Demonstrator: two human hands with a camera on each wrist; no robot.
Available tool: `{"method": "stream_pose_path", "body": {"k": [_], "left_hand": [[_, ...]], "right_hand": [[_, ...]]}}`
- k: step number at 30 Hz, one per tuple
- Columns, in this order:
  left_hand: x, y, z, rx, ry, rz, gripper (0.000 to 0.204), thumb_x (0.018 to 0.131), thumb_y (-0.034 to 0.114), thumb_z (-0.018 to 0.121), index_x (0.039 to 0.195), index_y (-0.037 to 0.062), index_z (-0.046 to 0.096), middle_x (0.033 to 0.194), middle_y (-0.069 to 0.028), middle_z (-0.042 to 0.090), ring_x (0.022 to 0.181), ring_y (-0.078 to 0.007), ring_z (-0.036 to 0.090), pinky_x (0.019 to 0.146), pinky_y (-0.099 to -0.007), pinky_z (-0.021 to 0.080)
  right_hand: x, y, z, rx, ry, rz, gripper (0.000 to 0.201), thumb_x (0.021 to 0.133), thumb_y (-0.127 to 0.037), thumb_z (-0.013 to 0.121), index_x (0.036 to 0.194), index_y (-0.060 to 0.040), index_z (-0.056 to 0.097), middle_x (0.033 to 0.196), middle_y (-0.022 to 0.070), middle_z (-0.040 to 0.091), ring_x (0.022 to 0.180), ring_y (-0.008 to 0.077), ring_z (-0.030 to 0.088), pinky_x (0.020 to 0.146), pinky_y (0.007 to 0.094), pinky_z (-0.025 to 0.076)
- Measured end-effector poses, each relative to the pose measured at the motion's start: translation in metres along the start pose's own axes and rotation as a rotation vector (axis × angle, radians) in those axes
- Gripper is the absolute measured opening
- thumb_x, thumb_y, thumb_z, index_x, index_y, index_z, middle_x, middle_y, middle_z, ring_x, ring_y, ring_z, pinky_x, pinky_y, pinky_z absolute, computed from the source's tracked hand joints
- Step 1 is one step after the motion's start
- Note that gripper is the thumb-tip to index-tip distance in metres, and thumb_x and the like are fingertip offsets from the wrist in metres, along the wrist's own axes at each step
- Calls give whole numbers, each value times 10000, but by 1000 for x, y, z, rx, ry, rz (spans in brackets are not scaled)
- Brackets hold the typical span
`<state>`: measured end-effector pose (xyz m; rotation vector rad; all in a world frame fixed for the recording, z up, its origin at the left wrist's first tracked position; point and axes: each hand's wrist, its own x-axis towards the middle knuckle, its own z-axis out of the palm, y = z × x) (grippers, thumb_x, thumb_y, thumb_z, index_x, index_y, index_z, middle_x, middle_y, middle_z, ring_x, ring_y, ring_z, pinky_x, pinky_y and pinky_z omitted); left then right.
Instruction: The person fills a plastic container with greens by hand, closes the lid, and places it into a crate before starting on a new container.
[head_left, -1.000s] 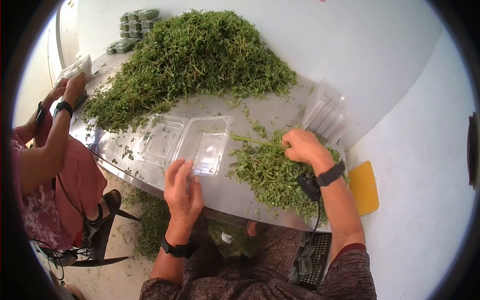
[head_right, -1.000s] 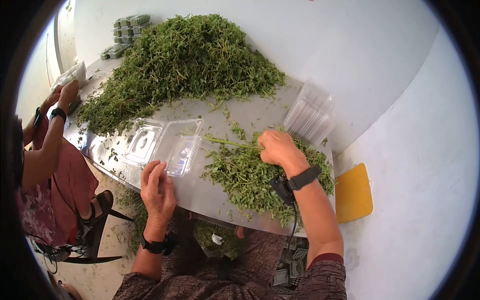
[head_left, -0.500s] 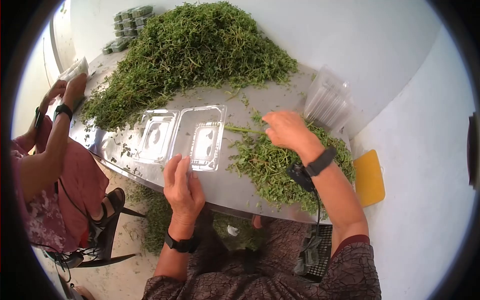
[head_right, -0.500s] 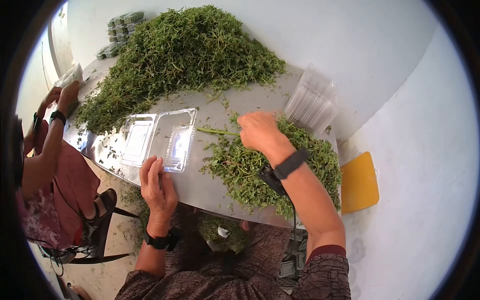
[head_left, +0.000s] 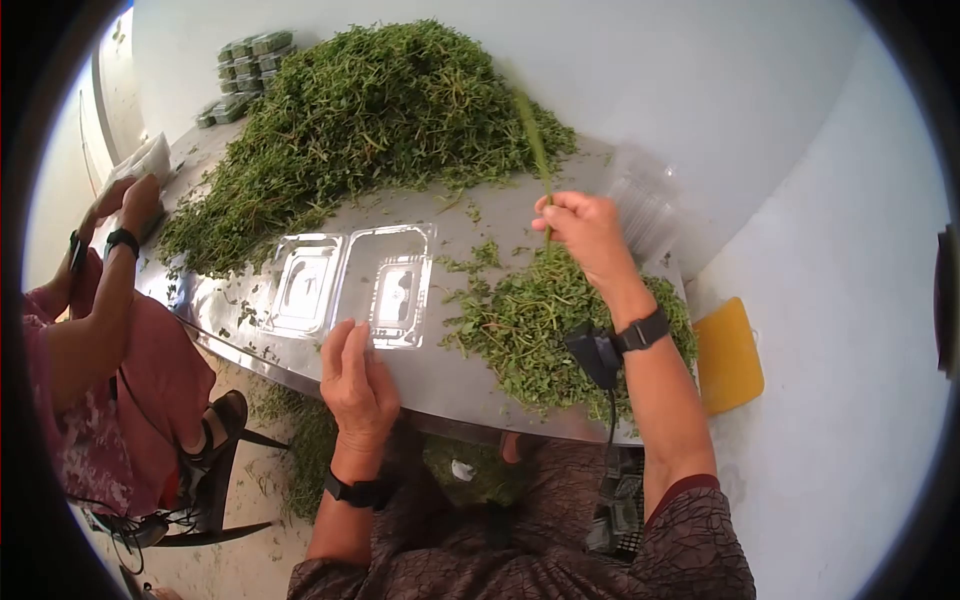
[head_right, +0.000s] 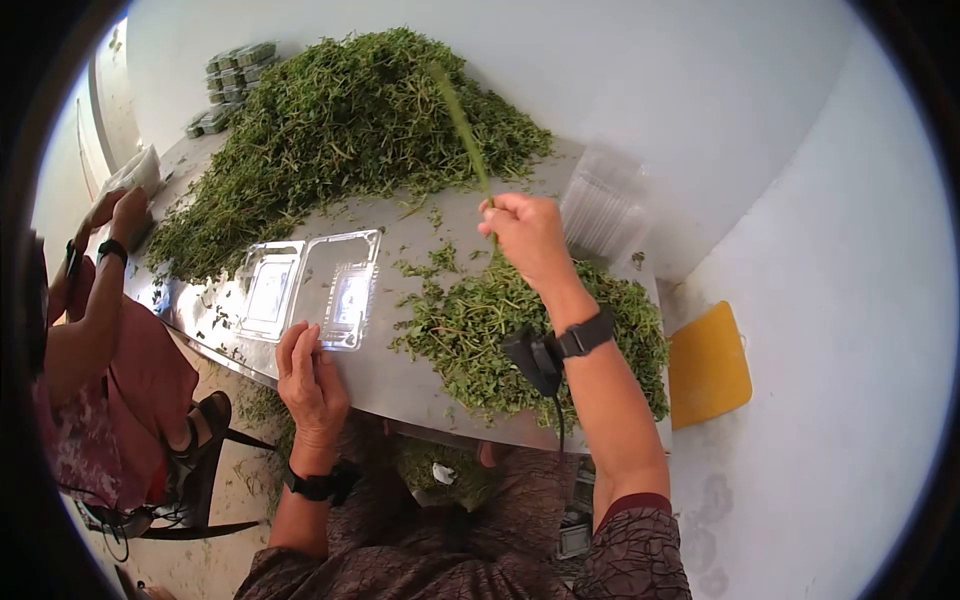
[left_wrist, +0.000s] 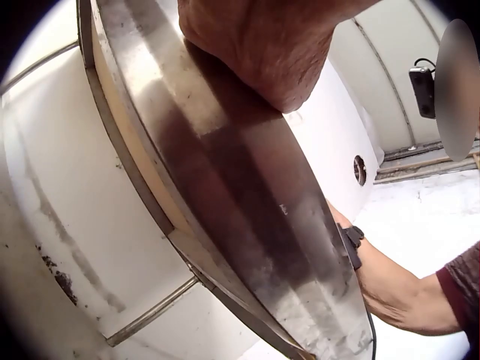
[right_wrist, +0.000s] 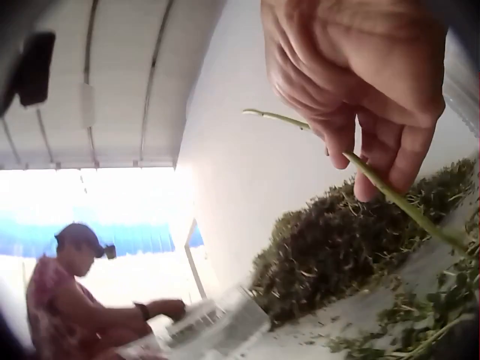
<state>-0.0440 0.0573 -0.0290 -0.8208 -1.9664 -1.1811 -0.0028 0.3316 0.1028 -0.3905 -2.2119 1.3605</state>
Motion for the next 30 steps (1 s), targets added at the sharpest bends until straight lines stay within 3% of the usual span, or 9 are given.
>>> {"method": "stream_pose_path", "body": {"k": [2,3,6,10,13,18,22,24,30], "left_hand": [[0,3,-1,-22,0,-32,350,757,-64,515,1104,-27,548,1085,-249,543,953,-403,568,791,-404,486],[0,3,-2,-25,-4,-34,350,757,-64,515,1104,-27,548,1085,-249,543,953,-403,568,791,-404,486],[4,2,-1,-4,-12,-6,344,765,-64,515,1106,-30,541,1083,-254,542,948,-407,565,787,-408,484],[4,-1,-1,26,-29,59,371,803,-74,498,1168,-10,518,1124,-197,527,926,-312,565,782,-350,480],[9,3,-3,-27,-88,1,376,783,-54,549,1156,-10,529,1127,-217,525,989,-366,555,808,-383,483],[18,1,-14,-107,-224,-9,430,808,-70,525,1229,16,509,1174,-140,507,906,-210,567,789,-307,485],[19,-9,-14,-174,-269,-97,421,819,-50,519,1234,19,510,1175,-132,500,907,-201,565,800,-303,480],[19,-9,-15,-193,-285,-84,425,819,-51,518,1238,18,506,1177,-132,499,910,-199,565,803,-304,480],[26,-7,-12,-151,-336,-2,454,818,-58,509,1265,15,484,1205,-146,493,944,-226,575,831,-324,479]], "right_hand": [[-17,-14,-10,229,5,24,176,876,-101,535,909,42,632,796,123,649,713,179,637,644,309,525],[-28,-18,-14,466,2,52,196,887,-108,533,943,55,627,776,105,651,685,141,636,607,270,525],[-61,-20,-25,521,-30,63,221,903,-108,512,1008,62,607,833,129,659,717,184,655,655,287,547],[-120,-20,-18,487,-110,77,224,900,-102,516,1003,69,616,858,136,667,724,173,658,651,278,541],[-155,-20,-4,438,-226,100,184,893,-46,512,987,51,637,854,112,672,743,144,652,662,261,536],[-211,15,36,251,-400,41,119,852,-37,556,885,46,634,726,77,646,680,92,616,612,242,490],[-244,52,60,-35,-468,43,111,813,-76,573,861,-16,653,699,148,602,600,268,594,583,369,467],[-260,78,71,-244,-459,-159,102,805,-77,576,826,0,639,754,164,613,665,347,587,614,420,471],[-268,76,64,-363,-499,-238,149,794,-93,611,872,31,588,940,172,602,826,345,594,668,426,487]]}}
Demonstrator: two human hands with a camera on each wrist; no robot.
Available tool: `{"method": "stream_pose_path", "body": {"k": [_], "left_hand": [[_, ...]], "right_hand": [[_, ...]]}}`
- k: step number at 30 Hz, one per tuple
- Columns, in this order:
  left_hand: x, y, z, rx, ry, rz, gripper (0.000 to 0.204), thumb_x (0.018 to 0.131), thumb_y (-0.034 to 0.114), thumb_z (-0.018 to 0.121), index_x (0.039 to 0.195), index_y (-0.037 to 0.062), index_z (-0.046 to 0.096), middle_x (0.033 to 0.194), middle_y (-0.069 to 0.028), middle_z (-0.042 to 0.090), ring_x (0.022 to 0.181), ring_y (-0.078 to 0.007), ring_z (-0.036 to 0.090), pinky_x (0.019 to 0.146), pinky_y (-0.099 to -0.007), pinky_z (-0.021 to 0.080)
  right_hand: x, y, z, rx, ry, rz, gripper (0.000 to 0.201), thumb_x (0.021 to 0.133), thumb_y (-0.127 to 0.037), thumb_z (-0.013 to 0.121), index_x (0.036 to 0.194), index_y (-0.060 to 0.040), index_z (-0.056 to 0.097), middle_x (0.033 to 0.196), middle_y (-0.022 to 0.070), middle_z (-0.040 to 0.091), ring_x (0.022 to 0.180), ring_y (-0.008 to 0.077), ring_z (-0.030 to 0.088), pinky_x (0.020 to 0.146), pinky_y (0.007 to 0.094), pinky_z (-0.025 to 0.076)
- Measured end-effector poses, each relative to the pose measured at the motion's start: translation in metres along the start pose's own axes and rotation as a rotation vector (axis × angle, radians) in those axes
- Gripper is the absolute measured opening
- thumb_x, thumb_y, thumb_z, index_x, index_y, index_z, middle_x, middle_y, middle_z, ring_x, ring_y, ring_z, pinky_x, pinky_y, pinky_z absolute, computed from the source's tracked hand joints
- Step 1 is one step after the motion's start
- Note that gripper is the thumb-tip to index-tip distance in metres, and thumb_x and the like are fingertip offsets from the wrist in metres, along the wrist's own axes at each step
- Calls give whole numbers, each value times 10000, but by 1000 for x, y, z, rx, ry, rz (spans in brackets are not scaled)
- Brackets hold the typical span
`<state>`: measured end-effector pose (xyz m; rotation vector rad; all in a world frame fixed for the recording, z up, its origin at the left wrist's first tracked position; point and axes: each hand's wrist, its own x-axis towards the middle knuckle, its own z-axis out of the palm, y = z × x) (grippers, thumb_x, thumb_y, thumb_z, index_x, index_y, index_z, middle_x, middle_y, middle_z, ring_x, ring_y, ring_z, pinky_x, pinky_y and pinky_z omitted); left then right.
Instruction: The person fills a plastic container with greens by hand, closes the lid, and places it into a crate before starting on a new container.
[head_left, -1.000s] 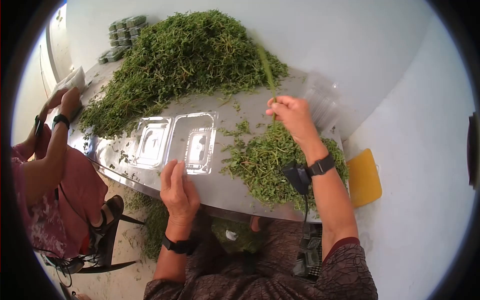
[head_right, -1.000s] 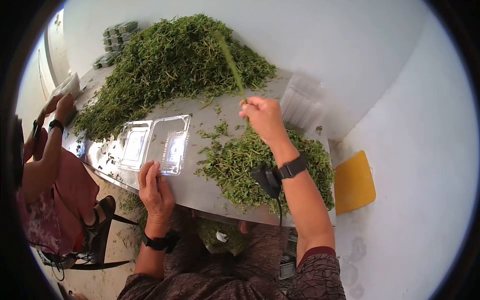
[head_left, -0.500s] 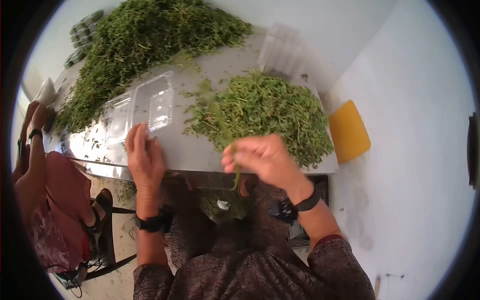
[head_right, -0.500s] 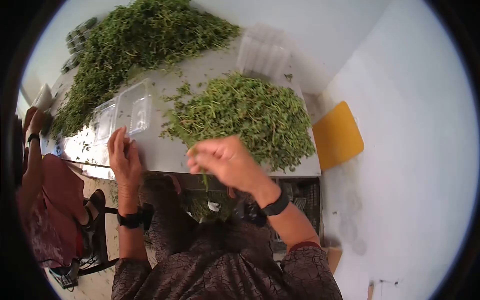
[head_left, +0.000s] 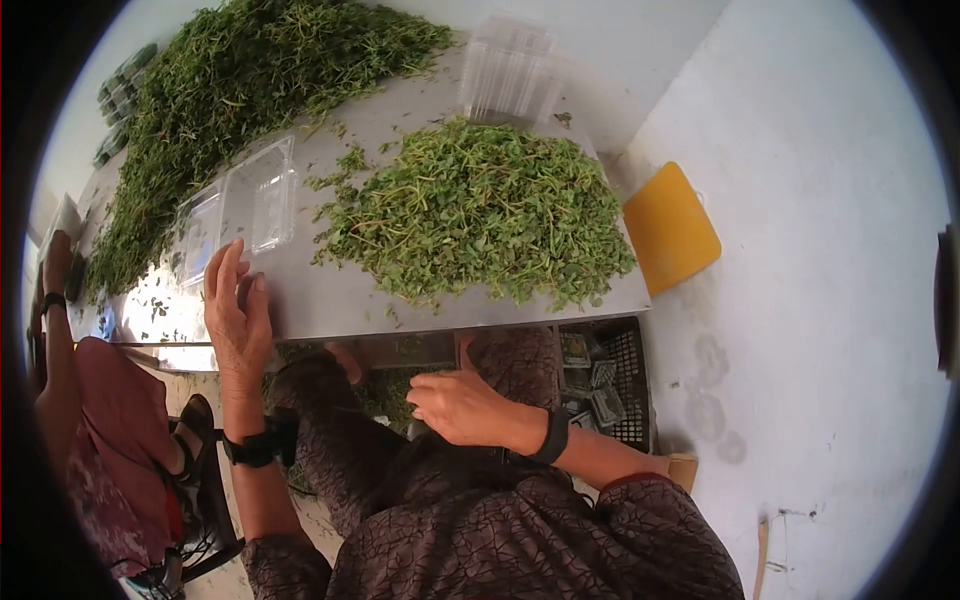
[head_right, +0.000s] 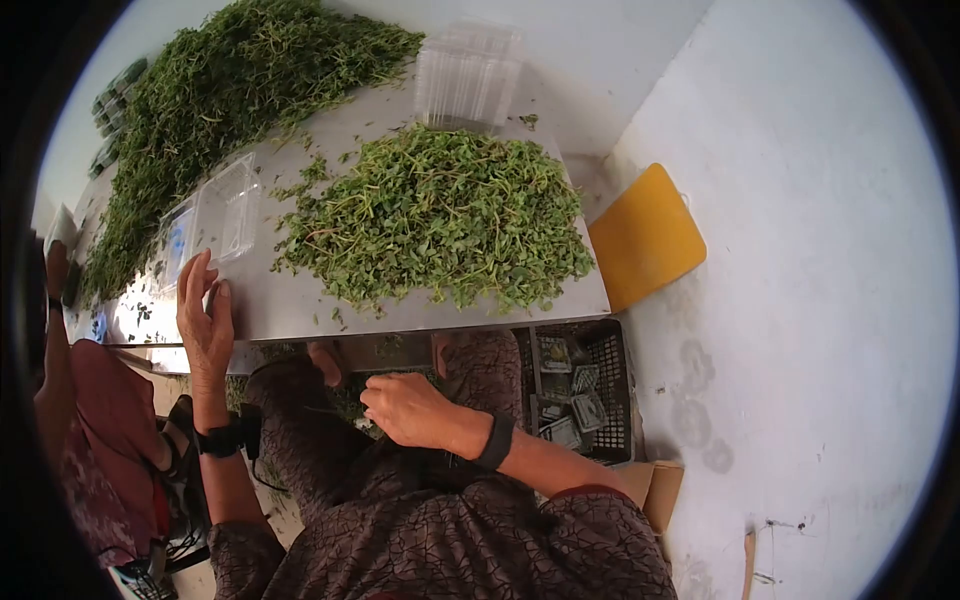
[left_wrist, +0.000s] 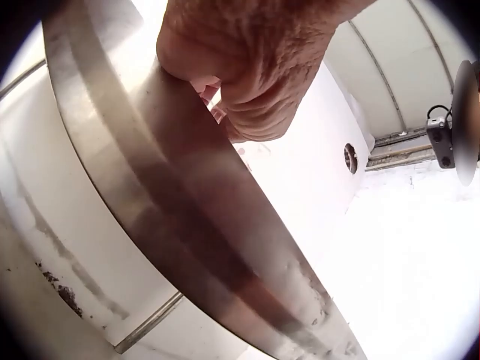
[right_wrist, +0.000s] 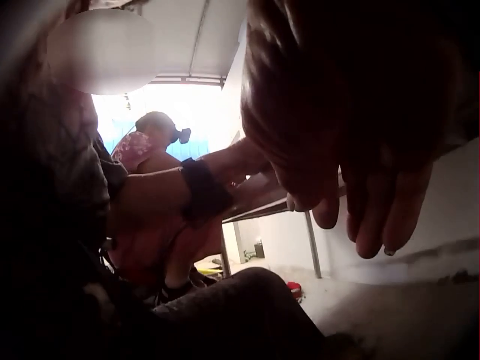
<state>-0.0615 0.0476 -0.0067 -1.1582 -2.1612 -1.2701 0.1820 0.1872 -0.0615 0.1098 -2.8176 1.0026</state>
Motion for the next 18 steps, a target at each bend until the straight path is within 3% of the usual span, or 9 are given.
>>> {"method": "stream_pose_path", "body": {"k": [1,3,5,9,11,12,14,18], "left_hand": [[3,1,0,19,-7,17,459,816,-56,512,1268,17,481,1237,-156,485,968,-248,578,839,-335,477],[7,-1,2,34,-14,34,464,814,-54,514,1272,18,478,1269,-166,478,991,-270,582,847,-346,475],[11,-5,5,26,-58,31,475,811,-47,525,1276,33,477,1329,-180,450,1052,-304,573,866,-365,470],[14,-8,9,2,-47,-8,480,807,-37,542,1276,47,482,1354,-180,434,1090,-311,560,880,-364,467],[14,-8,10,43,-14,14,491,804,-28,559,1280,61,480,1357,-184,428,1101,-313,558,883,-365,468],[15,-9,10,83,-10,34,477,804,-19,572,1267,54,486,1324,-183,454,1083,-315,563,874,-363,474],[16,-8,11,39,-6,6,472,801,-19,575,1260,52,490,1299,-179,470,1075,-318,563,875,-369,472],[19,-1,12,44,42,45,452,780,-26,586,1220,46,516,1214,-171,512,1037,-327,567,851,-376,472]], "right_hand": [[-1,-5,-7,-2,2,2,149,794,-93,611,872,31,588,940,172,602,826,345,594,668,426,487],[-2,-18,-30,-95,329,-140,190,752,-51,648,916,25,591,1039,176,591,857,326,611,688,404,510],[-6,-28,-60,-272,502,-125,238,718,-4,660,948,20,600,1035,158,609,851,292,627,713,375,525],[-30,-11,-107,-398,869,25,260,745,-43,666,990,16,603,1055,169,612,789,300,636,690,353,520],[-44,-7,-120,-300,969,174,281,762,-38,648,1030,22,590,1039,179,617,849,310,630,735,356,511],[-46,-4,-125,-291,961,160,281,762,-38,648,1030,22,590,1039,179,617,849,310,630,735,356,511],[-48,3,-131,-444,1015,374,307,769,-41,649,1062,21,577,1043,189,612,896,318,617,760,370,499],[-47,4,-132,-406,1010,440,329,764,-24,656,1078,26,570,1049,188,613,912,309,613,767,370,495]]}}
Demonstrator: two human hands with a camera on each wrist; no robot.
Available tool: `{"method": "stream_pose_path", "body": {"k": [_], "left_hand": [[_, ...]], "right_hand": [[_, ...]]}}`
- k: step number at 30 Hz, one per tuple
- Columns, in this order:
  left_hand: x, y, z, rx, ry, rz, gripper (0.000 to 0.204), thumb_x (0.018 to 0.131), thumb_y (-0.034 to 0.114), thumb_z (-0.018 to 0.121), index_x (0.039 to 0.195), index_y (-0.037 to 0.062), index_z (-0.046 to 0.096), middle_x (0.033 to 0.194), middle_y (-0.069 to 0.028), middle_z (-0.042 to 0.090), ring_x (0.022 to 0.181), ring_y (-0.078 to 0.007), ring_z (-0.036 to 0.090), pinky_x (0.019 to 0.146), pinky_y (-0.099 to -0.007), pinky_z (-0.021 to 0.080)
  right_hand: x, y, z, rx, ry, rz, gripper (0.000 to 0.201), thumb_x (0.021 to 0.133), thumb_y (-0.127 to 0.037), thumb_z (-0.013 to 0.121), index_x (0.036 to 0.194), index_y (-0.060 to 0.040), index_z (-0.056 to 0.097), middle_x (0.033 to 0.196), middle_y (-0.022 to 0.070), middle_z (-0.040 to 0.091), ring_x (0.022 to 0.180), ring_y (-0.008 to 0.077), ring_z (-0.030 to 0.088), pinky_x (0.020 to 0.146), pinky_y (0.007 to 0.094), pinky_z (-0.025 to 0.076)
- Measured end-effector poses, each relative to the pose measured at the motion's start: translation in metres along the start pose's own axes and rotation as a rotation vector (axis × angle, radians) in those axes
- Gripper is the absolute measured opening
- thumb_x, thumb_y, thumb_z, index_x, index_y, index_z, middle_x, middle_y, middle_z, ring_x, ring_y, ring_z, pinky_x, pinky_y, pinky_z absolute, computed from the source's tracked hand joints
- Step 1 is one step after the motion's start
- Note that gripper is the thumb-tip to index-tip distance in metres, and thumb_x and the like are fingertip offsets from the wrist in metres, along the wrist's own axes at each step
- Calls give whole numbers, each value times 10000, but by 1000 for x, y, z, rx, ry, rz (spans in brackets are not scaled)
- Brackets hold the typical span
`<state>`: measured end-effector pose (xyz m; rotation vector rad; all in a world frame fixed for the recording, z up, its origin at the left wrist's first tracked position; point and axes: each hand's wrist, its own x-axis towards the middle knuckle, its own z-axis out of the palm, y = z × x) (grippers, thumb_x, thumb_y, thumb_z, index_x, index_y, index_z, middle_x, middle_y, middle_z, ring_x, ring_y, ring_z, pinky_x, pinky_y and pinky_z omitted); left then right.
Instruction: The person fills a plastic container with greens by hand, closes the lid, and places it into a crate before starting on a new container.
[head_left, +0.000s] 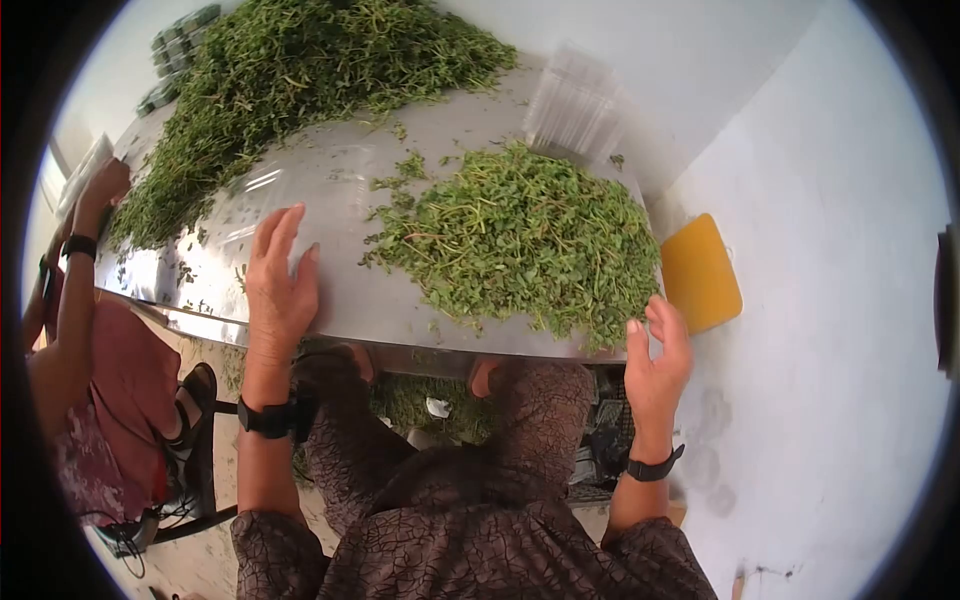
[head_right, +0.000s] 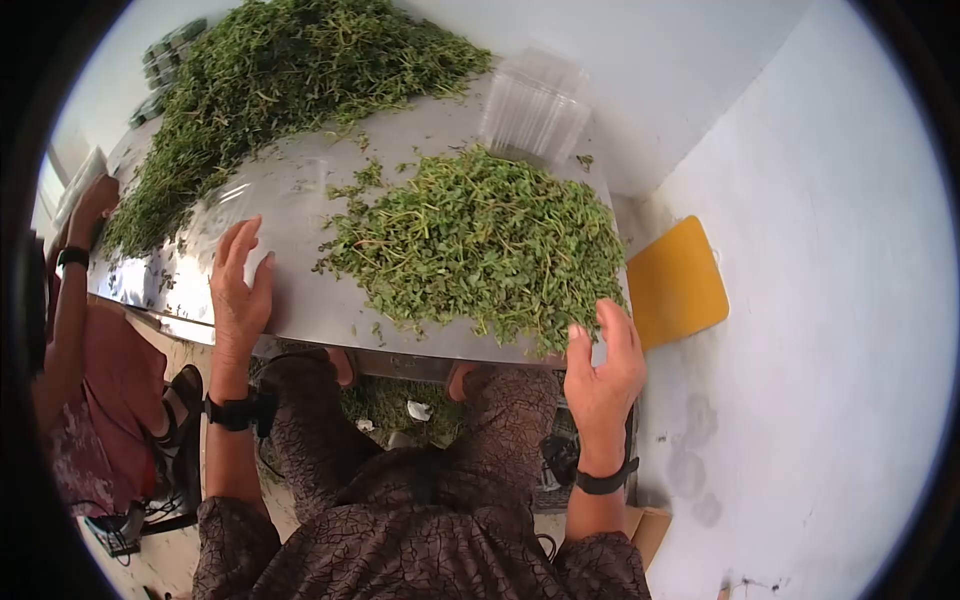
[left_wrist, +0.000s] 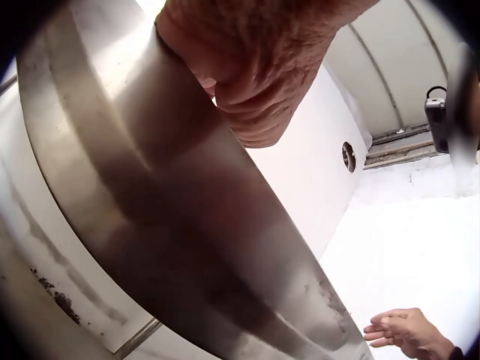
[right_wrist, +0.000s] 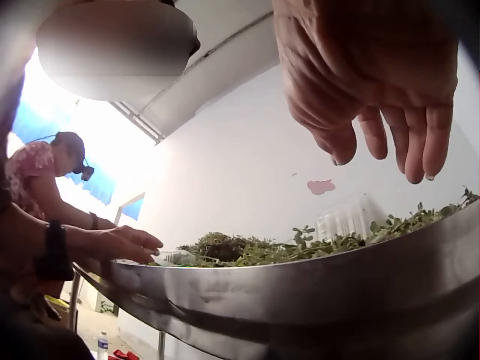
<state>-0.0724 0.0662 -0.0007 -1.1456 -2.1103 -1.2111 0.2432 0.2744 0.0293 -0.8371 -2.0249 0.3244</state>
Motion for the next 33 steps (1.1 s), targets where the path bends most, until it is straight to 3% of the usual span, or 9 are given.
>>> {"method": "stream_pose_path", "body": {"k": [7,9,13,17,18,22,24,27,33], "left_hand": [[-3,12,2,59,130,25,323,721,-52,625,1036,15,600,1081,-163,540,922,-311,563,807,-358,473],[-5,9,0,22,143,19,299,717,-50,623,1008,12,597,1086,-166,538,925,-312,563,796,-362,471],[-5,9,-2,-26,139,-2,282,708,-38,616,985,13,599,1074,-172,543,936,-320,565,803,-360,465],[-5,11,-6,-129,117,2,279,698,-47,604,969,18,608,1075,-175,547,950,-321,570,808,-349,466],[-5,12,-5,-133,123,-24,277,687,-48,601,955,20,615,1080,-173,550,946,-315,572,811,-347,467],[-5,13,-7,-148,118,-44,282,675,-45,606,949,19,618,1083,-172,553,935,-307,574,813,-348,466],[-5,13,-8,-169,123,-48,283,667,-41,612,944,18,620,1087,-172,553,922,-301,577,813,-347,465],[-7,13,-10,-203,91,-120,291,684,-32,583,968,19,616,1125,-161,546,1028,-315,546,885,-369,432],[-7,15,-9,-224,94,-133,287,685,-34,581,965,19,615,1125,-160,546,1034,-309,546,884,-371,433]], "right_hand": [[26,-56,12,215,-154,-71,304,734,-20,682,1026,21,609,1049,200,619,884,318,630,758,361,506],[36,-69,22,129,-244,-278,310,722,-39,694,1016,17,616,1060,209,614,864,332,632,746,360,510],[56,-102,51,133,-413,-335,358,721,-77,694,1054,10,598,1114,208,592,800,317,629,676,371,506],[74,-115,80,23,-574,-518,281,726,-81,675,969,15,572,1003,177,583,670,340,598,590,391,477],[79,-115,90,25,-527,-602,220,723,-77,669,891,14,560,826,160,580,622,339,584,557,415,463],[90,-103,122,-286,-712,-590,307,719,-78,634,1014,1,607,877,181,621,709,341,605,639,414,485],[96,-95,133,-405,-707,-595,172,708,-52,598,868,-14,647,783,171,622,702,336,604,638,425,485],[107,-87,131,-276,-569,-592,99,696,-25,563,746,-20,648,751,171,619,698,337,603,638,424,489],[113,-99,114,31,-528,-318,178,753,-113,621,889,-4,659,832,189,647,718,304,630,680,380,496]]}}
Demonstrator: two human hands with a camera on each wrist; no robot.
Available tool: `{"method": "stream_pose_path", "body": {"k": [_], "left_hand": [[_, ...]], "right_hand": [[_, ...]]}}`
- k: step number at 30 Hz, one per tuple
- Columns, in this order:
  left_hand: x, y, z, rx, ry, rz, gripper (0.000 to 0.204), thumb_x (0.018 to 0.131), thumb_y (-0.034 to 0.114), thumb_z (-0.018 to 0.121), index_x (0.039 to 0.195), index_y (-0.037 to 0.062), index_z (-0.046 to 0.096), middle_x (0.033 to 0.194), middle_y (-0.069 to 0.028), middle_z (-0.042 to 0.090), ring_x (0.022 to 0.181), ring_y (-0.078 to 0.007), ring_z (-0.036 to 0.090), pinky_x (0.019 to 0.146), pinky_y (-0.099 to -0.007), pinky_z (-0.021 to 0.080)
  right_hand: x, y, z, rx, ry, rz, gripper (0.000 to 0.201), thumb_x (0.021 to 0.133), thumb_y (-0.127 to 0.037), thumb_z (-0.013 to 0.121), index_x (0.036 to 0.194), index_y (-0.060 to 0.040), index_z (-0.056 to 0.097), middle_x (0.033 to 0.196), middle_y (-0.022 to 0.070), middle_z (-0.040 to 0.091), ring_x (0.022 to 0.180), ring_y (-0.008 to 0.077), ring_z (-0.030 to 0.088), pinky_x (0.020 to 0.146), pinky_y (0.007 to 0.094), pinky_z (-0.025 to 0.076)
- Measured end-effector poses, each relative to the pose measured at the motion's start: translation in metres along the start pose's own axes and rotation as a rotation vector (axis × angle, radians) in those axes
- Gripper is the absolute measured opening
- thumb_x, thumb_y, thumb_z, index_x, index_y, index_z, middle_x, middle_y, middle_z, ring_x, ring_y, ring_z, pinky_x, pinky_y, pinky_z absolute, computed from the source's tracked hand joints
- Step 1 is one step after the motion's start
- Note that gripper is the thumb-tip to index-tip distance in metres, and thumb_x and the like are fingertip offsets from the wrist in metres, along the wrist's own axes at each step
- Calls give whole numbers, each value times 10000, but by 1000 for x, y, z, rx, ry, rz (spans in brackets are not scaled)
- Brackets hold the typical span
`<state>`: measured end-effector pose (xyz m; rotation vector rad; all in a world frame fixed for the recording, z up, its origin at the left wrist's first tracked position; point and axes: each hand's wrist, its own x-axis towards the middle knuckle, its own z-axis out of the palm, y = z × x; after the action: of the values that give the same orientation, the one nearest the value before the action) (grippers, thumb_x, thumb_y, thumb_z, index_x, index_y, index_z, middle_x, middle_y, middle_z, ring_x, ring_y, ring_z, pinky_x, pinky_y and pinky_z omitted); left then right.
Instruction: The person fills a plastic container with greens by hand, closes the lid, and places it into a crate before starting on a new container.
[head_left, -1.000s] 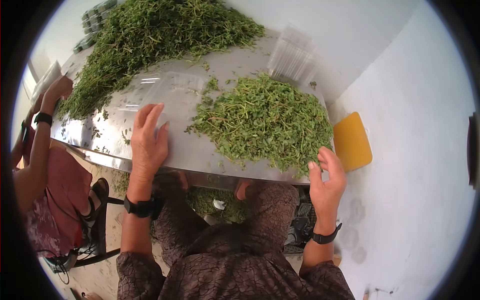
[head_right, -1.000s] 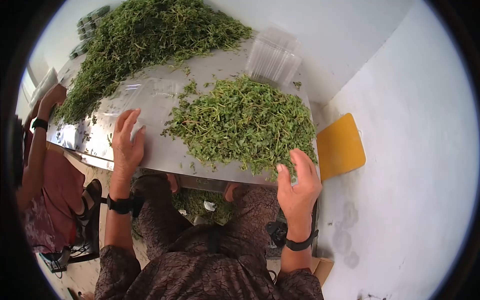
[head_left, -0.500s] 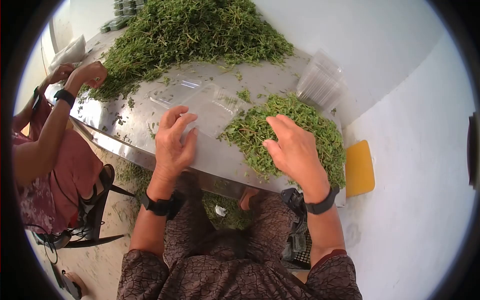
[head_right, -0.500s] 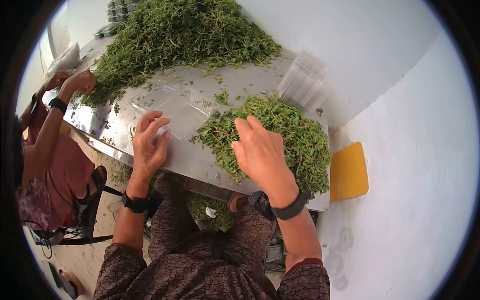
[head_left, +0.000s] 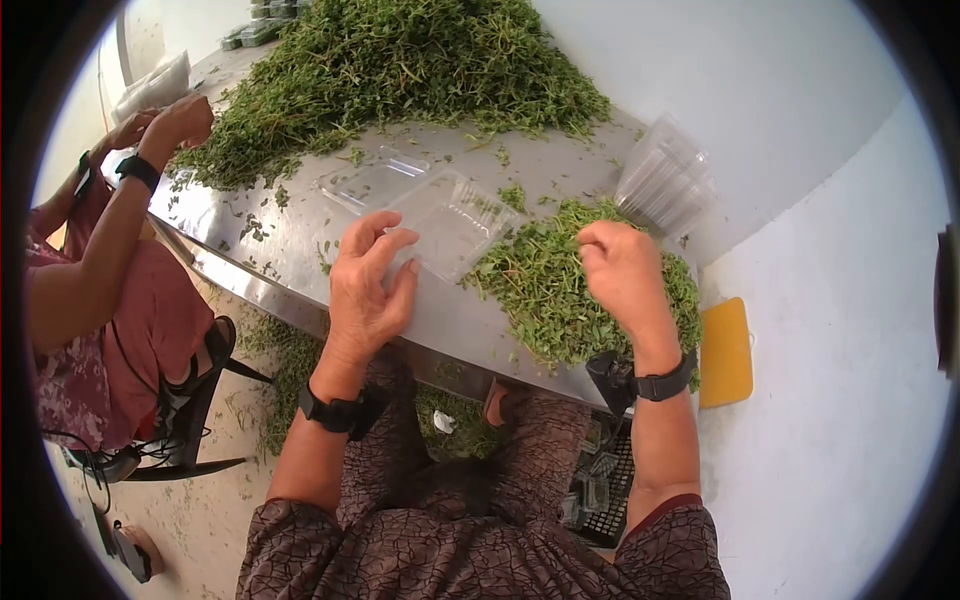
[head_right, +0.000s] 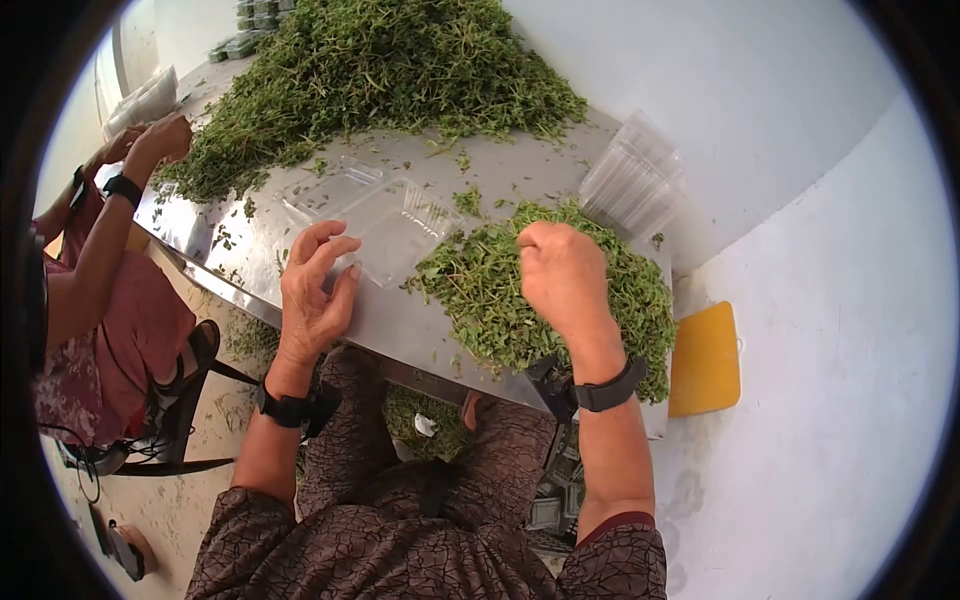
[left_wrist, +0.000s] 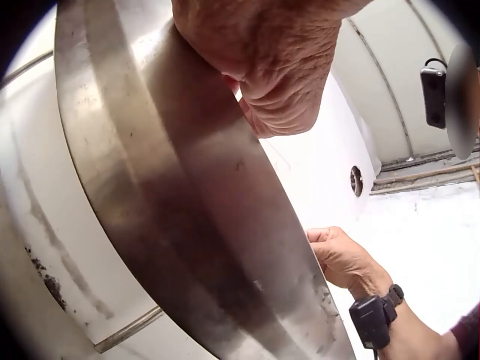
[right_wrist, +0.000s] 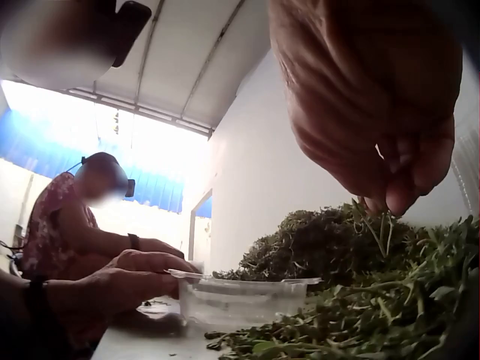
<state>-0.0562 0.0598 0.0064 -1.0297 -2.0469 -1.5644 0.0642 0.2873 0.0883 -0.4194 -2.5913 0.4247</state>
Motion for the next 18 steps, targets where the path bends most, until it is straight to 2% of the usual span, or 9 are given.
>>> {"method": "stream_pose_path", "body": {"k": [2,3,6,11,13,14,16,17,18], "left_hand": [[0,0,0,-3,-10,7,286,685,-36,579,964,19,615,1125,-160,546,1034,-308,547,884,-370,432],[0,-1,0,-3,-18,12,286,685,-38,578,963,19,615,1124,-161,545,1034,-308,548,884,-369,431],[0,0,-2,-24,-16,27,283,682,-42,574,956,17,614,1122,-161,545,1019,-302,550,877,-363,432],[0,1,-2,-33,-10,18,281,675,-45,572,945,14,617,1118,-157,546,988,-290,549,869,-356,433],[1,-1,-3,-34,-1,7,281,672,-45,572,943,14,618,1117,-156,546,979,-286,548,867,-353,434],[1,-3,-2,-12,15,49,283,667,-40,592,943,18,619,1104,-159,551,929,-287,561,831,-349,452],[0,-3,-1,4,27,90,287,663,-35,612,944,22,620,1091,-161,555,880,-289,575,796,-346,470],[0,0,-2,-13,11,59,287,665,-42,594,944,17,620,1105,-160,550,926,-285,563,827,-347,454],[0,1,-2,-31,-5,29,287,667,-50,577,945,12,620,1118,-158,545,972,-282,552,857,-348,438]], "right_hand": [[-5,-6,8,1,-82,-105,202,737,-88,621,913,10,635,778,199,636,718,342,622,669,420,497],[-7,-10,9,-84,-177,-80,320,742,-134,650,1030,3,612,893,209,638,800,339,619,739,413,481],[-6,-16,18,-320,-326,-21,327,736,-145,649,1030,-7,613,912,203,631,833,348,607,748,417,475],[1,10,29,-259,-252,-159,180,718,-89,617,846,36,636,717,216,610,685,393,575,650,470,459],[6,9,24,-116,83,-259,85,709,-35,617,691,48,607,532,172,517,502,281,557,501,416,444],[7,6,18,-117,79,-264,85,709,-35,617,691,48,607,532,172,517,502,281,557,501,416,444],[6,-2,0,218,13,121,126,761,-50,612,818,59,639,491,119,471,441,160,460,452,340,378],[7,5,-1,298,-13,163,178,795,-66,609,914,62,636,468,83,414,446,91,371,438,298,319],[6,6,-1,294,-10,168,178,795,-66,609,914,62,636,468,83,414,446,91,371,438,298,319]]}}
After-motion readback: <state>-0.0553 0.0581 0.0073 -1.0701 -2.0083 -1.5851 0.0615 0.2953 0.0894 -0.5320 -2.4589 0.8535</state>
